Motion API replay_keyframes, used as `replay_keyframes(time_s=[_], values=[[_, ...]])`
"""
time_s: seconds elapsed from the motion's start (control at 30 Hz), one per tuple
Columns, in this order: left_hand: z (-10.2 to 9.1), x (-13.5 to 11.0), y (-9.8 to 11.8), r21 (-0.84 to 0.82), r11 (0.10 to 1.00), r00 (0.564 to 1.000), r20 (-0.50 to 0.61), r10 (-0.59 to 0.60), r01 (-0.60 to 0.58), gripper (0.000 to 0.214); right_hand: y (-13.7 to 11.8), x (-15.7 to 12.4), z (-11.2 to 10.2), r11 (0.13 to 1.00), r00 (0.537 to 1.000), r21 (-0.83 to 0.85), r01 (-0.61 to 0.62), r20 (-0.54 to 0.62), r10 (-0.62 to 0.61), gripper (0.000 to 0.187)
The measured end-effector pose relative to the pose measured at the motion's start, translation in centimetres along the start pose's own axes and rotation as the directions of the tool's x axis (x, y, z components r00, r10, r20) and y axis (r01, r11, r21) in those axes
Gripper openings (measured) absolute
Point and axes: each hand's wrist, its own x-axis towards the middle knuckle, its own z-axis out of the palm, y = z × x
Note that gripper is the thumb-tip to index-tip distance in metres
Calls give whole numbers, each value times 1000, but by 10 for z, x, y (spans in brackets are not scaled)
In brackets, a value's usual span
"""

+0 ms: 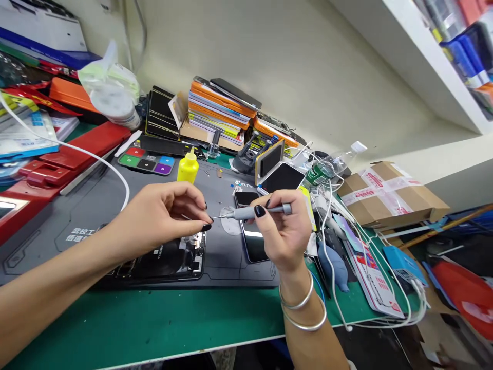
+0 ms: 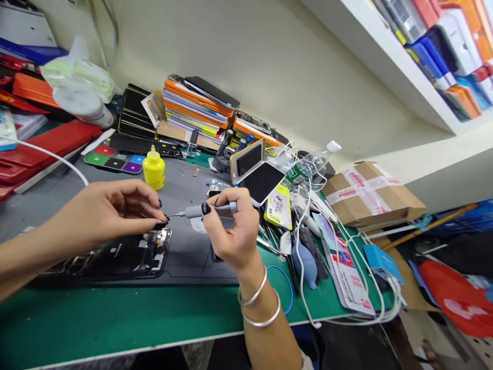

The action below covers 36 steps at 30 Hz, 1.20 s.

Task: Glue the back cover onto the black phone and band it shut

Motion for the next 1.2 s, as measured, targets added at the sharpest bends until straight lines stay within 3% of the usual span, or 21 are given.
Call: replay_keyframes(time_s=[0.13, 0.5, 0.6, 0.67, 0.8, 0.87, 0.97, 1.1, 1.2], values=[[1, -1, 4, -28, 1000, 997, -73, 2, -4, 28, -1, -1, 3, 999, 999, 39, 36, -21, -36, 15], [-3, -4, -4, 32, 999, 1000, 22, 9, -9, 19, 1, -3, 9, 993, 997, -87, 76, 24, -75, 23], [-4, -3, -10, 230, 961, 988, 49, 146, -153, 14, -2, -3, 11, 979, 985, -136, 151, 104, -138, 31], [-3, -2, -13, 375, 889, 965, 86, 249, -263, 12, -7, -3, 14, 945, 954, -214, 248, 223, -200, 33], [-2, -2, -15, 538, 740, 911, 169, 376, -405, 10, -16, -1, 19, 791, 882, -432, 434, 382, -275, 27], [-2, -3, -14, 547, 736, 914, 174, 365, -398, 11, -18, -1, 19, 835, 891, -388, 391, 387, -238, 28], [-4, -2, -13, 527, 781, 942, 213, 260, -335, 14, -17, -1, 17, 937, 894, -234, 258, 426, -139, 27], [-6, -3, -14, 523, 776, 921, 341, 186, -351, 21, -15, -2, 16, 937, 854, -232, 260, 507, -112, 25], [-6, -4, -16, 549, 751, 915, 359, 184, -367, 28, -14, -2, 17, 939, 840, -232, 252, 534, -93, 25]])
